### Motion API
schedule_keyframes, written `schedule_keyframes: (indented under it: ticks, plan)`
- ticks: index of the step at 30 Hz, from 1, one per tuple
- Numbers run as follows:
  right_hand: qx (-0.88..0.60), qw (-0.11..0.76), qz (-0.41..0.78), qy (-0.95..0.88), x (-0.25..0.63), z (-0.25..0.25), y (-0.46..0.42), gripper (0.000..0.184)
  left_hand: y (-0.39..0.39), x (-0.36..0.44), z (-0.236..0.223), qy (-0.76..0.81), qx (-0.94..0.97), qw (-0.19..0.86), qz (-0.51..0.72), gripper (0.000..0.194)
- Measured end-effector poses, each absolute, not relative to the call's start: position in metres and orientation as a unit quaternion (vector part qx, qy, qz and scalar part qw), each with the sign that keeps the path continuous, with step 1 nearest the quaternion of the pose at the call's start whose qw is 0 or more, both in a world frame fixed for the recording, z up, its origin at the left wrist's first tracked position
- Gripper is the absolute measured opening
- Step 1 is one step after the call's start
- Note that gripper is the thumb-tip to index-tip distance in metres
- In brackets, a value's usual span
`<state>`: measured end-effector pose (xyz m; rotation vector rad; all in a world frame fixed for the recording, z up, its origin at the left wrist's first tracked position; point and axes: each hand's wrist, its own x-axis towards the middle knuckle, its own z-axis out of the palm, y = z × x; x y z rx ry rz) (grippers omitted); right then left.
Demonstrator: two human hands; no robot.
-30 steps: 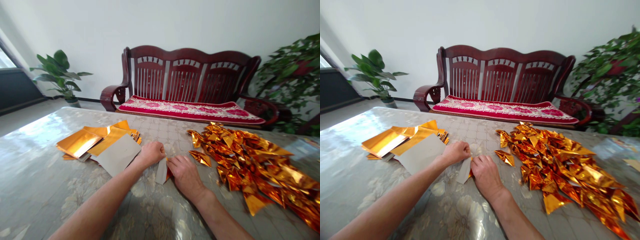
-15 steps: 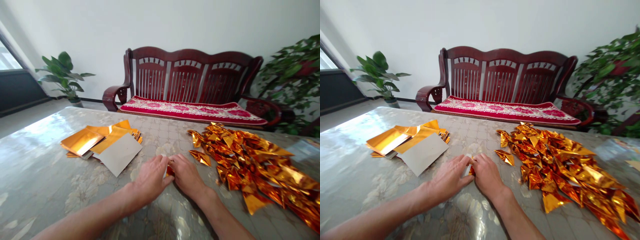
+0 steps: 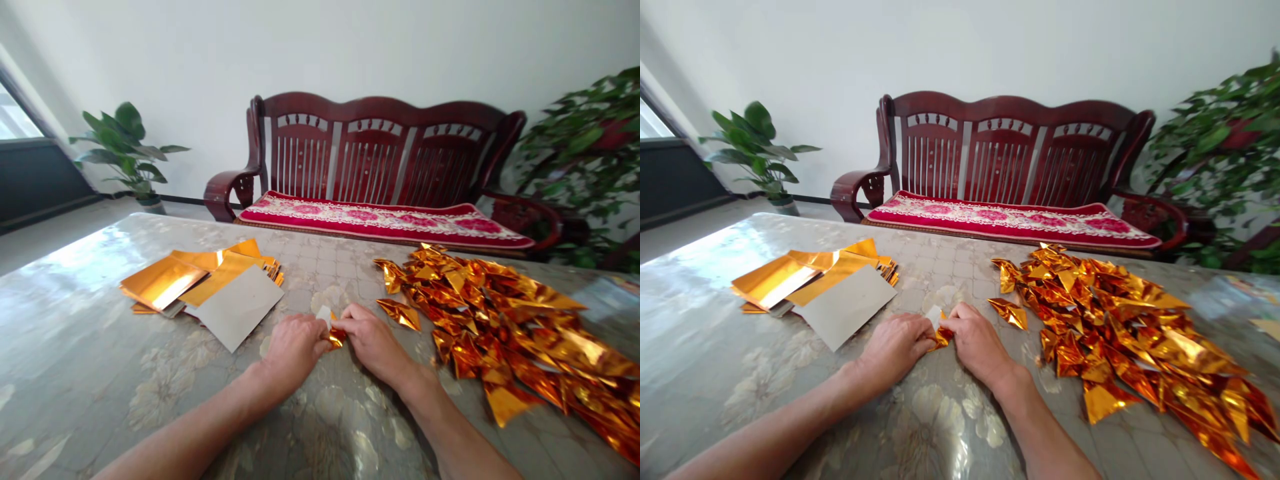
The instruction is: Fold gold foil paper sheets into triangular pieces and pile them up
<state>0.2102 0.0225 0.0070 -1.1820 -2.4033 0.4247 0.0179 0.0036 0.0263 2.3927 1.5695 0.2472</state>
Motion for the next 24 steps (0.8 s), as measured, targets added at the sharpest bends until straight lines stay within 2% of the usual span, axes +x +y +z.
schedule_keyframes:
  ticks: [4, 9, 15, 24]
  plan:
    - [-0.439, 0.223, 0.163, -0.855, 0.210, 0.001, 0.025, 0.035, 0.003, 0.013, 0.029, 0.551, 0.817, 0.139, 0.096, 0.011]
    - [-0.437, 0.235, 0.167, -0.852, 0.208, -0.001, 0.026, 0.036, -0.007, 0.015, 0.024, 0.518, 0.836, 0.147, 0.100, 0.020]
    - [-0.442, 0.238, 0.169, -0.848, 0.208, 0.000, 0.026, 0.032, -0.012, 0.017, 0.020, 0.478, 0.873, 0.085, 0.046, 0.028]
    - [-0.450, 0.229, 0.153, -0.849, 0.206, -0.003, 0.023, 0.036, -0.013, 0.017, 0.016, 0.499, 0.864, 0.056, 0.027, 0.022]
